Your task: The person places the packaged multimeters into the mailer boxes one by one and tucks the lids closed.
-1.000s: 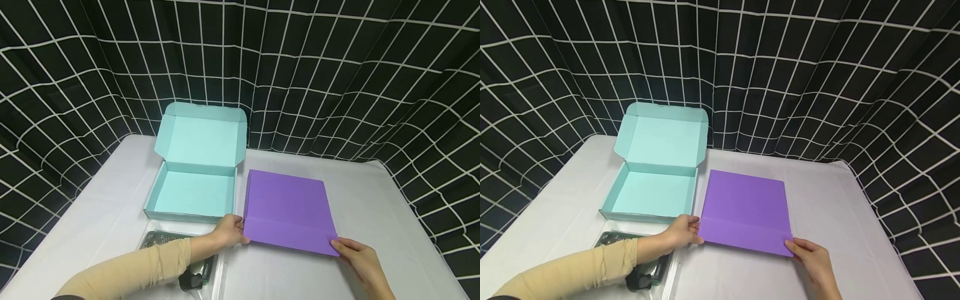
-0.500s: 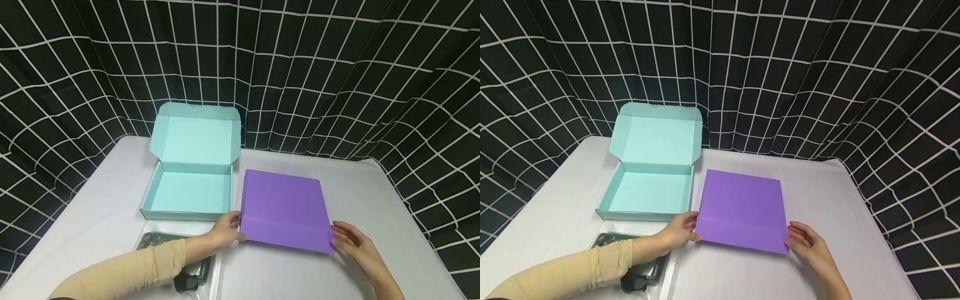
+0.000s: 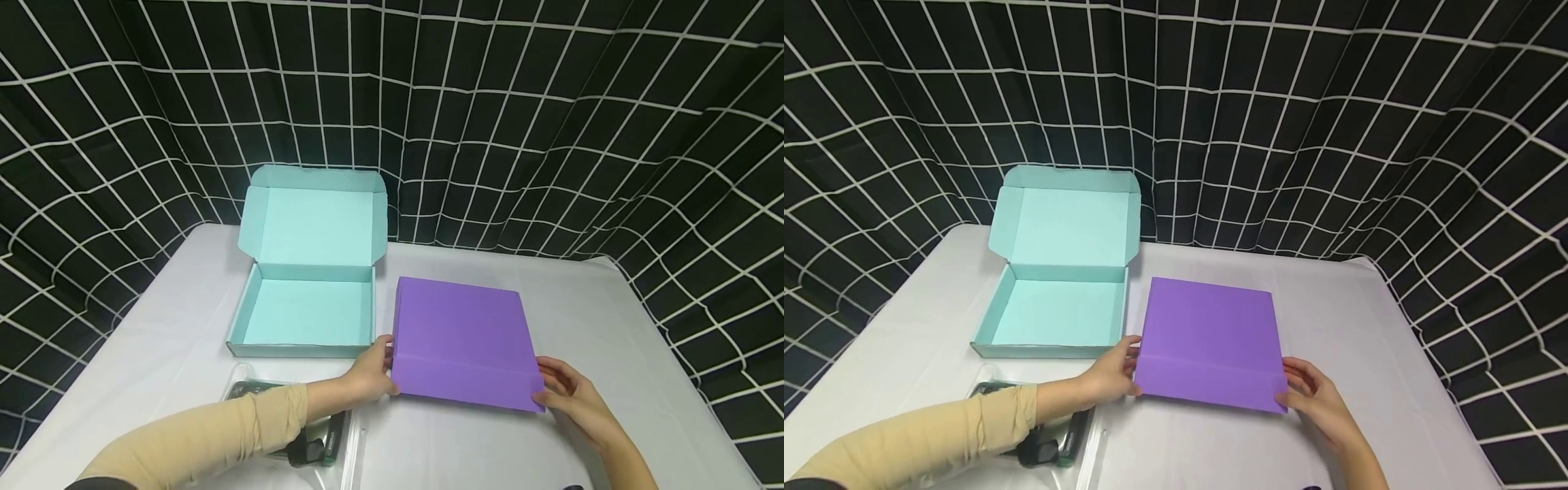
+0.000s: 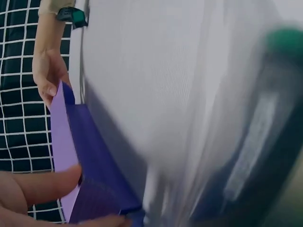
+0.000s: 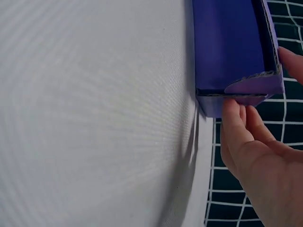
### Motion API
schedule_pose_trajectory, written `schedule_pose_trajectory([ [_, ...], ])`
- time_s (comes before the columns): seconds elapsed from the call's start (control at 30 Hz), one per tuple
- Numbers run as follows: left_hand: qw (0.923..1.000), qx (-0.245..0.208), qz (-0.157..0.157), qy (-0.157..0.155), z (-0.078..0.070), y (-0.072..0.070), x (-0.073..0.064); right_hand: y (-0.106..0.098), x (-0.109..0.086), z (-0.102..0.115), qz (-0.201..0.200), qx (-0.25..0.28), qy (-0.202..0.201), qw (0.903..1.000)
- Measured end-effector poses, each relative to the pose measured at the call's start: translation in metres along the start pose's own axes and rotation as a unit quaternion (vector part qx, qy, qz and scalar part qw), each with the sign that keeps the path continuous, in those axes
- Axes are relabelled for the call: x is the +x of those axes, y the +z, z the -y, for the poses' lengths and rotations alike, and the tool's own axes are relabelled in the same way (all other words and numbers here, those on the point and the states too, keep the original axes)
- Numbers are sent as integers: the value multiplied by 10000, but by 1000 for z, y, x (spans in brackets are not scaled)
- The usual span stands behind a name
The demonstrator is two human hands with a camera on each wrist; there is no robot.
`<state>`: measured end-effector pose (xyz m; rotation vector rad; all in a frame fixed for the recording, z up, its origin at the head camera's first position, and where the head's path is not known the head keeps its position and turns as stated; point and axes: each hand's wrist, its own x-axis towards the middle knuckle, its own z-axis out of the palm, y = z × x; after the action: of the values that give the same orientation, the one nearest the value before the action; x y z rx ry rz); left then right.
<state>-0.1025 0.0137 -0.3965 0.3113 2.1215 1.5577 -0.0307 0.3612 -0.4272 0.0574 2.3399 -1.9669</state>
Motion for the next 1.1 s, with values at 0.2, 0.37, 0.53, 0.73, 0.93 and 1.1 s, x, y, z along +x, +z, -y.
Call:
schedule_pose_trajectory([
  [0.2,9931,1155,103,156,-7,-1,4,1,2,2,-11,-149,-15,9999],
  [0.37,9739,2152,-267,675,-4,3,7,3,6,5,-64,-351,243,9991],
  [0.53,9652,2386,-676,824,-2,9,8,5,10,10,-139,-597,598,9963],
  [0.73,9564,2590,-852,1047,1,11,10,6,13,14,-263,-619,964,9931],
  [0.93,9323,3250,-808,1369,0,8,20,7,16,14,-354,-516,1066,9923],
  [1.1,9362,3154,-979,1204,-3,5,25,6,17,14,-399,-474,1153,9914],
])
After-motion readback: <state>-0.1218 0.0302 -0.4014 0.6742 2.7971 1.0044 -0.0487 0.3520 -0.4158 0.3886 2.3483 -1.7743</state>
